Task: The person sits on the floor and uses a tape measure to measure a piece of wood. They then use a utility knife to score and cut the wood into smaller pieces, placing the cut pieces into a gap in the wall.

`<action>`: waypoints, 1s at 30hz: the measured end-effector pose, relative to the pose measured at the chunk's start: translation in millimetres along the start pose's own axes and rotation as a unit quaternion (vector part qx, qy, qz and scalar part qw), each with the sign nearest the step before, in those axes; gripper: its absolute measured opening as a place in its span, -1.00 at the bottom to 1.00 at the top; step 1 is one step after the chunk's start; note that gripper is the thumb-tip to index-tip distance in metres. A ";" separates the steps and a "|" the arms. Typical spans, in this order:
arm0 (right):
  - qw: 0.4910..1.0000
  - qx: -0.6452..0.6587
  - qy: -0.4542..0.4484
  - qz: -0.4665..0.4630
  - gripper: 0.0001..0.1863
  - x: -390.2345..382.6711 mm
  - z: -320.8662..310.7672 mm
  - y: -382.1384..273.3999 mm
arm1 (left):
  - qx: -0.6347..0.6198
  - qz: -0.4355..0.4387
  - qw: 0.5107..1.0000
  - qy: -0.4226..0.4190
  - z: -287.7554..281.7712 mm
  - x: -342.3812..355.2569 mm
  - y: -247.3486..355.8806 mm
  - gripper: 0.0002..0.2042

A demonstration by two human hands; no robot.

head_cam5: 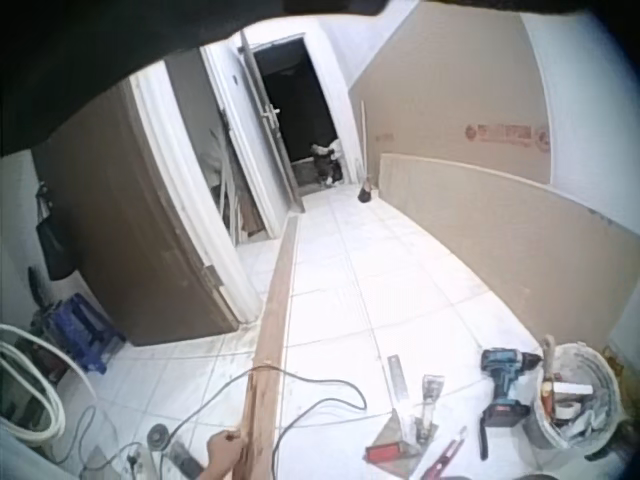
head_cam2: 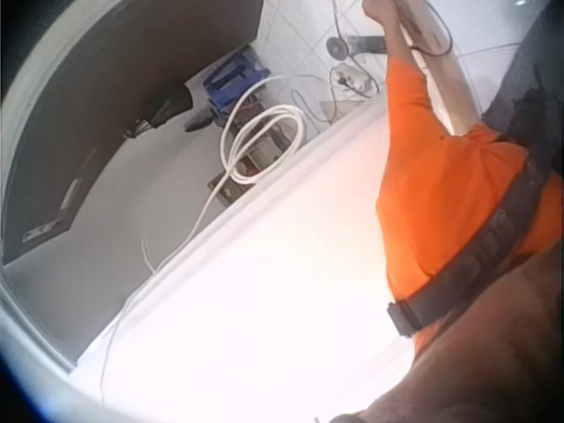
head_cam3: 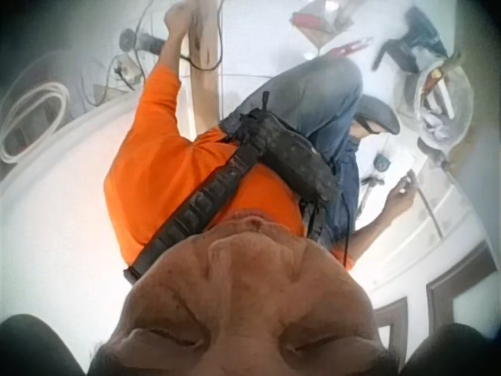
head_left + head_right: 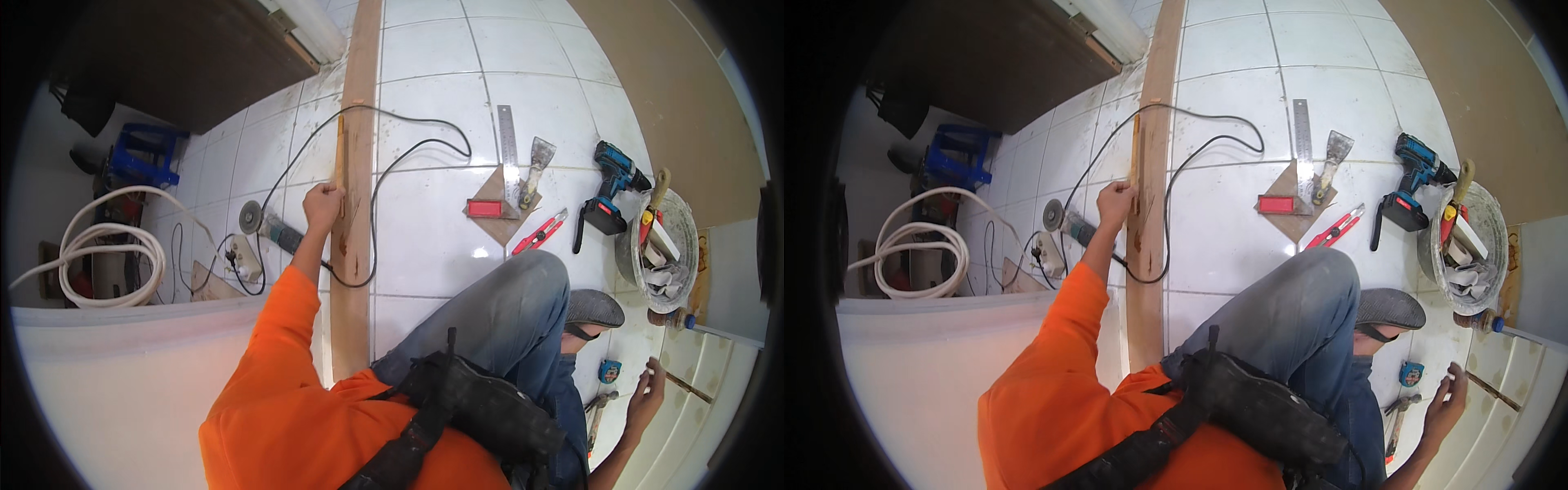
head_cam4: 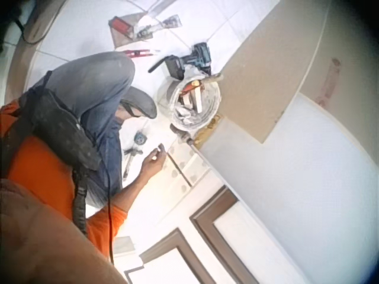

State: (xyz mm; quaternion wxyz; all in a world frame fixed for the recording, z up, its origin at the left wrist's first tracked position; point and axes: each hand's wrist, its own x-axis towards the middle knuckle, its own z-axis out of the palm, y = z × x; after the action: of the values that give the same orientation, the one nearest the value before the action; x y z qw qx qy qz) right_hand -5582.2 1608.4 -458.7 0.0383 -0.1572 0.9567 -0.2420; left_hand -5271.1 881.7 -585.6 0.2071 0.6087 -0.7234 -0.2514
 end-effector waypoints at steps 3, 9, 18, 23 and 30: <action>1.000 -0.003 0.004 0.019 -0.63 -41.0 -1.1 22.5 | 0.024 -0.020 0.999 0.009 12.1 18.2 -20.5 -0.71; 0.996 0.005 0.021 0.086 -0.62 -107.0 -4.1 42.2 | 0.015 -0.022 1.000 -0.001 36.7 19.4 -23.8 -0.65; 0.990 0.023 -0.010 0.136 -0.65 -111.1 5.4 42.4 | -0.030 0.063 0.994 0.082 17.4 -20.1 -30.5 -0.69; 0.987 0.033 -0.035 0.157 -0.65 -110.5 8.3 46.8 | 0.110 0.066 0.991 -0.037 -1.2 -76.8 -5.1 -0.75; 0.984 0.044 -0.048 0.165 -0.69 -110.2 15.5 47.2 | 0.165 0.013 0.985 -0.036 1.0 -76.2 -9.3 -0.77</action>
State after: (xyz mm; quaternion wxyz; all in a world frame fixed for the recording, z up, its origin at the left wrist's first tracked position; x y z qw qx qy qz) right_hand -5488.7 1675.9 -495.1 0.1304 -0.0070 0.9551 -0.2661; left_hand -5251.3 955.6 -591.6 0.0806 0.6160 -0.7697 -0.1472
